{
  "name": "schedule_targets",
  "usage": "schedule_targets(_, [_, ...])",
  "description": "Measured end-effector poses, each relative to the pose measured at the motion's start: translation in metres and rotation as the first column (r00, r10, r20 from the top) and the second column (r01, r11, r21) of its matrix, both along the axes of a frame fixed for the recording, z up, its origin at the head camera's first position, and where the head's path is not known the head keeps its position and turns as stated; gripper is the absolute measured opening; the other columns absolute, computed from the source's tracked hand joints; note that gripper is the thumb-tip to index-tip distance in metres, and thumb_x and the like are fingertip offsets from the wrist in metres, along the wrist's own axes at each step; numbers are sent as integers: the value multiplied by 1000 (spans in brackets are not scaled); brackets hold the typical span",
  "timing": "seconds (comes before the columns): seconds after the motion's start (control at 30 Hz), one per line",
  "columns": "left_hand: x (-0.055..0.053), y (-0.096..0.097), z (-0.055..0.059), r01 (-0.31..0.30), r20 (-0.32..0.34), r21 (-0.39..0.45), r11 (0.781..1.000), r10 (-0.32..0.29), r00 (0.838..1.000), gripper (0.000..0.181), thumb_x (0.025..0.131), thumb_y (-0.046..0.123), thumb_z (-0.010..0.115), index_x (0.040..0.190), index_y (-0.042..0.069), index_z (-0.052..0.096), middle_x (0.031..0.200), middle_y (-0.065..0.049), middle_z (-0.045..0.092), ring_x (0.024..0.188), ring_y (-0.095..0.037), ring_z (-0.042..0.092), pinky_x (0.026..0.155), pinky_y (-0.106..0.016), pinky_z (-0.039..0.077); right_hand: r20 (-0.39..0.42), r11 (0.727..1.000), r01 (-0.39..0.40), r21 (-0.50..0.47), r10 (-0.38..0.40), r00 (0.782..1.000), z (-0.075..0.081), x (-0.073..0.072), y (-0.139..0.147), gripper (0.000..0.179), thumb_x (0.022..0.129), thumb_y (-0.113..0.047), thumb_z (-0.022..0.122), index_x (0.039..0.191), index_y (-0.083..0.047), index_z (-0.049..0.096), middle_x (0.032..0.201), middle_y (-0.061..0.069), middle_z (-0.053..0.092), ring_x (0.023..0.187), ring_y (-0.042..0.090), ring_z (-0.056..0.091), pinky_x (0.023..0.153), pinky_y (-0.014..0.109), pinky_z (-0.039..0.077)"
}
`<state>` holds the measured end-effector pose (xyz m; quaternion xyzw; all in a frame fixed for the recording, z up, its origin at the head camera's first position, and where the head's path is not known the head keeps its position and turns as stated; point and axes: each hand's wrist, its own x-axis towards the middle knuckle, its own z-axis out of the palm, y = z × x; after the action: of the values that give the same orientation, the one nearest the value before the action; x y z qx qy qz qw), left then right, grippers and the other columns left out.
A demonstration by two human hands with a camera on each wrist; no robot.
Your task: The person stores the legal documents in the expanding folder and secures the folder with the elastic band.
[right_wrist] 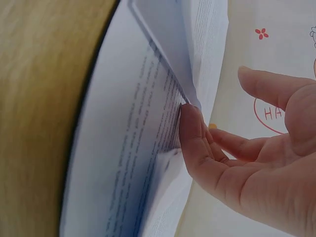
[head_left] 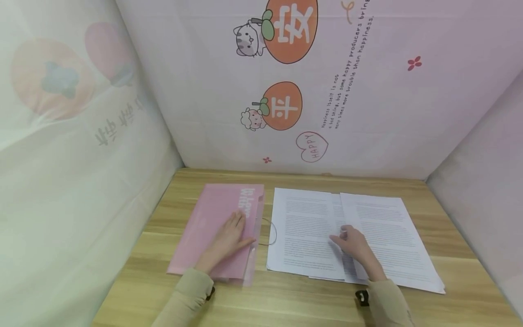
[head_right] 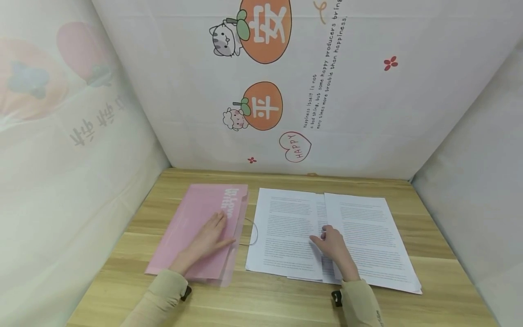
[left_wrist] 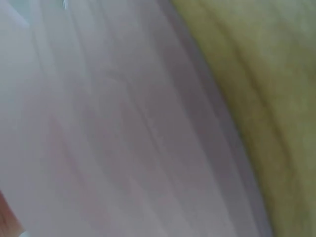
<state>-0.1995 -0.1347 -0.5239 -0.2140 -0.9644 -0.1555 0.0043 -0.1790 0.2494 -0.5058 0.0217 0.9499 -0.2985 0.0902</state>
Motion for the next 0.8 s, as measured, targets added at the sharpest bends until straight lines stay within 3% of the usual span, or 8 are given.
schedule_targets(0.33, [0, 4, -6, 2, 17, -9, 1000, -2, 1000, 91, 92, 54, 59, 149, -11, 31, 158, -31, 27, 148, -45, 26, 122, -53, 23, 22, 999, 25, 31, -26, 999, -1, -5, -5, 66, 93, -32, 61, 129, 21, 46, 110, 34, 63, 91, 34, 62, 79, 46, 53])
schedule_targets(0.47, [1, 6, -6, -2, 32, -9, 1000, 3, 999, 91, 92, 54, 59, 149, -11, 31, 157, -32, 27, 148, -44, 25, 123, -53, 22, 31, 998, 22, 52, -24, 999, -1, -8, -8, 68, 93, -34, 61, 127, 22, 46, 111, 36, 61, 91, 35, 61, 80, 46, 53])
schedule_targets(0.7, [4, 9, -6, -13, 75, 3, 1000, 13, 997, 94, 92, 55, 59, 149, -13, 29, 157, -33, 25, 148, -48, 22, 123, -54, 20, 48, 997, 51, 55, -54, 997, -4, -12, -13, 58, 90, -39, 67, 109, 14, 51, 85, 20, 55, 74, 25, 49, 62, 33, 43])
schedule_targets(0.8, [5, 11, -6, -19, 84, 5, 1000, 18, 996, 94, 92, 54, 60, 149, -13, 29, 157, -33, 25, 147, -49, 23, 123, -54, 21, 57, 997, 64, 50, -67, 996, -5, -12, -14, 70, 86, -43, 70, 115, 16, 47, 92, 25, 56, 80, 30, 53, 68, 39, 49])
